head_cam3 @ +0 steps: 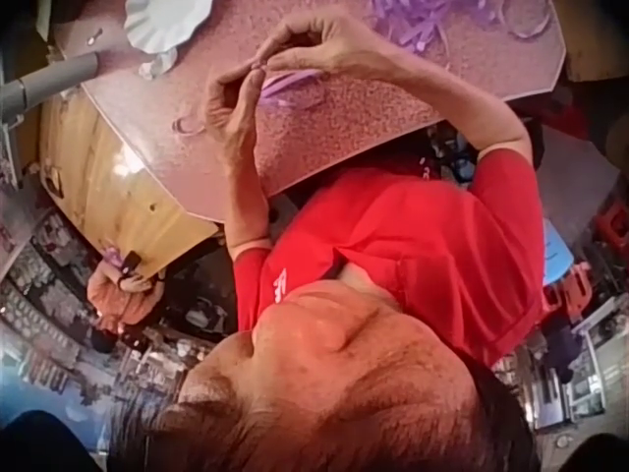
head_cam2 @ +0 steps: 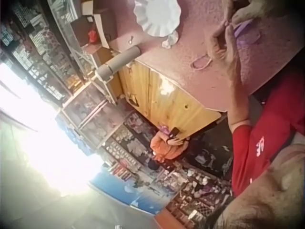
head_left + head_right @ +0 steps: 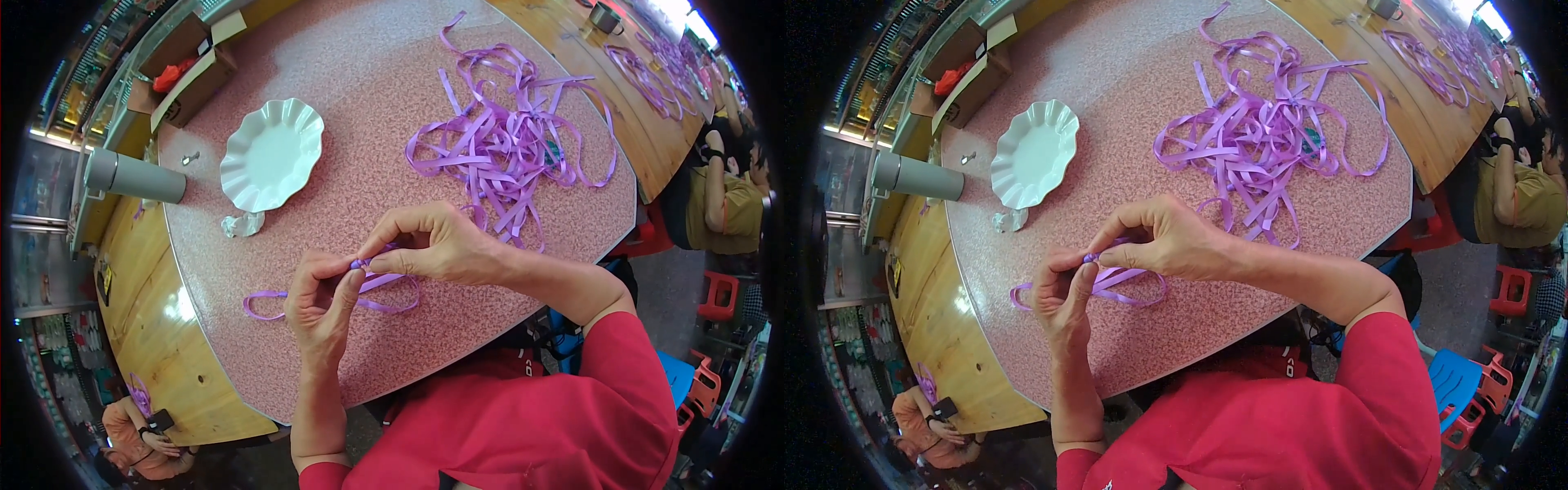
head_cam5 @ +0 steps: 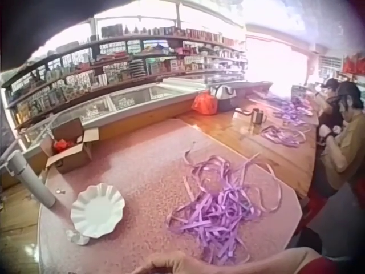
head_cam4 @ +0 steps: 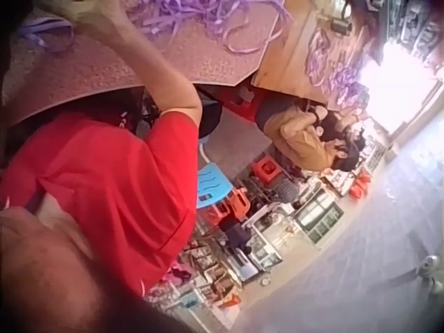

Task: Tying knots or decorative loops in long purple ribbons while sitting at a workstation.

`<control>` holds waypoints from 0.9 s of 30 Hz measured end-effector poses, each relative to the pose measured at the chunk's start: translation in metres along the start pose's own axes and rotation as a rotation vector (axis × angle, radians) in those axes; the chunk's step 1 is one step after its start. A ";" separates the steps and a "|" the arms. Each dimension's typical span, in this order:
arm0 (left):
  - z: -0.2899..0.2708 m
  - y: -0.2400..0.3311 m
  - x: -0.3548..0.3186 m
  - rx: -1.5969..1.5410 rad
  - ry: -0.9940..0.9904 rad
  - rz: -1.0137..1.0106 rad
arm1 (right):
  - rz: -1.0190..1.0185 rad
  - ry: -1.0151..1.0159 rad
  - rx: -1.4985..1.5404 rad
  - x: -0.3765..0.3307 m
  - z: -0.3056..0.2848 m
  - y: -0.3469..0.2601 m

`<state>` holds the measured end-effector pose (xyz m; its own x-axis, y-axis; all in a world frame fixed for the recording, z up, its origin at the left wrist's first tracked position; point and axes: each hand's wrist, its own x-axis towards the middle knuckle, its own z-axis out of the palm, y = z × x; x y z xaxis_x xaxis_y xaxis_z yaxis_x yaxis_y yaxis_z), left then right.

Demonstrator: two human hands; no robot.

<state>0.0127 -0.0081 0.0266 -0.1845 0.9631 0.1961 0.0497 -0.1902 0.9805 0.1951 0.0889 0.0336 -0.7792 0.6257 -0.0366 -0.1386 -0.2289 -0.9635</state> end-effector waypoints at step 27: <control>0.001 0.002 0.000 0.366 -0.004 0.152 | -0.054 0.060 -0.177 -0.003 0.002 0.003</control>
<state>0.0136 -0.0083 0.0280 -0.1438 0.9300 0.3383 0.4228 -0.2513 0.8707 0.1954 0.0850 0.0313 -0.7349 0.6781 0.0062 -0.0657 -0.0621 -0.9959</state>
